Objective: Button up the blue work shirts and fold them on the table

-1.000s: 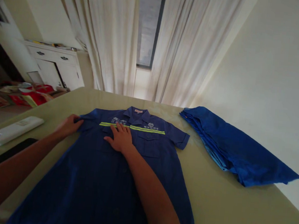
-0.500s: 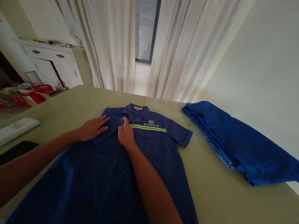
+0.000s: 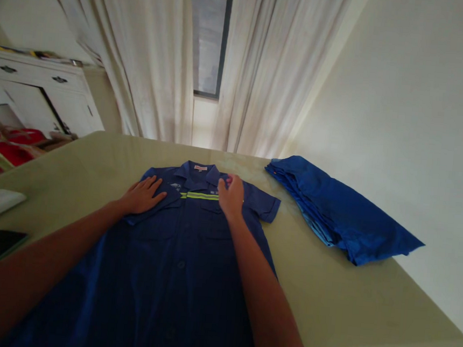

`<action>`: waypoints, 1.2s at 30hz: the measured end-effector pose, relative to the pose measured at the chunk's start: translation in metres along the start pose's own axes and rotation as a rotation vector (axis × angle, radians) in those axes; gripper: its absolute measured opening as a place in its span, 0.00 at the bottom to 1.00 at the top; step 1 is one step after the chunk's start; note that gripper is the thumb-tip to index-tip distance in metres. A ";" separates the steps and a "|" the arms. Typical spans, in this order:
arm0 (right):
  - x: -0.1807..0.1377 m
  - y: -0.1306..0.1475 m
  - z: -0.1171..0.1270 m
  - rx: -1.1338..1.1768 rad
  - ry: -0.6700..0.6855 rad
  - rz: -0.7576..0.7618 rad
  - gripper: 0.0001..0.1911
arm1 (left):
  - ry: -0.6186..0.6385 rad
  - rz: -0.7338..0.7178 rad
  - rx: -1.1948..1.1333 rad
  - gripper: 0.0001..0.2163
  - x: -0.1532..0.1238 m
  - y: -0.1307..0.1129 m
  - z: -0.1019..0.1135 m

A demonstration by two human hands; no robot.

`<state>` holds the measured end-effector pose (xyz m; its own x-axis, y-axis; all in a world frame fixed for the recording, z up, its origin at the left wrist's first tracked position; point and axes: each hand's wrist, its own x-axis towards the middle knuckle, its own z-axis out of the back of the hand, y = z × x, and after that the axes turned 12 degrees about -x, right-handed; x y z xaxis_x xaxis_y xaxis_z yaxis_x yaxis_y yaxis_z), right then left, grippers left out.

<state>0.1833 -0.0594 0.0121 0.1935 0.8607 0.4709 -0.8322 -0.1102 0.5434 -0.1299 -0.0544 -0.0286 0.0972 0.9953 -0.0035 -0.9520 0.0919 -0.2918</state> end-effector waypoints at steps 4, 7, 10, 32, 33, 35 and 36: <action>-0.003 -0.074 0.062 -0.553 0.049 -0.192 0.30 | 0.008 0.094 -0.012 0.36 0.010 -0.020 0.008; -0.021 -0.108 0.080 -0.740 0.106 -0.314 0.37 | -0.226 -0.037 -0.064 0.33 0.010 -0.064 0.008; -0.032 -0.120 0.079 -0.771 0.167 -0.314 0.36 | -0.298 -0.244 -0.145 0.31 0.004 -0.126 -0.005; -0.038 -0.083 0.076 -0.270 0.346 0.610 0.26 | -0.177 -0.169 -1.239 0.29 0.035 -0.207 -0.068; -0.040 -0.082 0.077 -0.289 0.380 0.589 0.26 | -0.171 -0.116 -1.282 0.27 0.038 -0.205 -0.067; -0.040 -0.082 0.079 -0.299 0.424 0.513 0.28 | -0.158 -0.128 -1.218 0.21 0.040 -0.203 -0.067; -0.039 -0.082 0.082 -0.295 0.439 0.476 0.28 | -0.161 -0.180 -1.138 0.20 0.040 -0.202 -0.067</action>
<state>0.2866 -0.1247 0.0054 -0.4018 0.8799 0.2536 -0.8922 -0.4386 0.1081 0.0855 -0.0354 -0.0337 0.0887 0.9707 0.2233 -0.1096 0.2323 -0.9665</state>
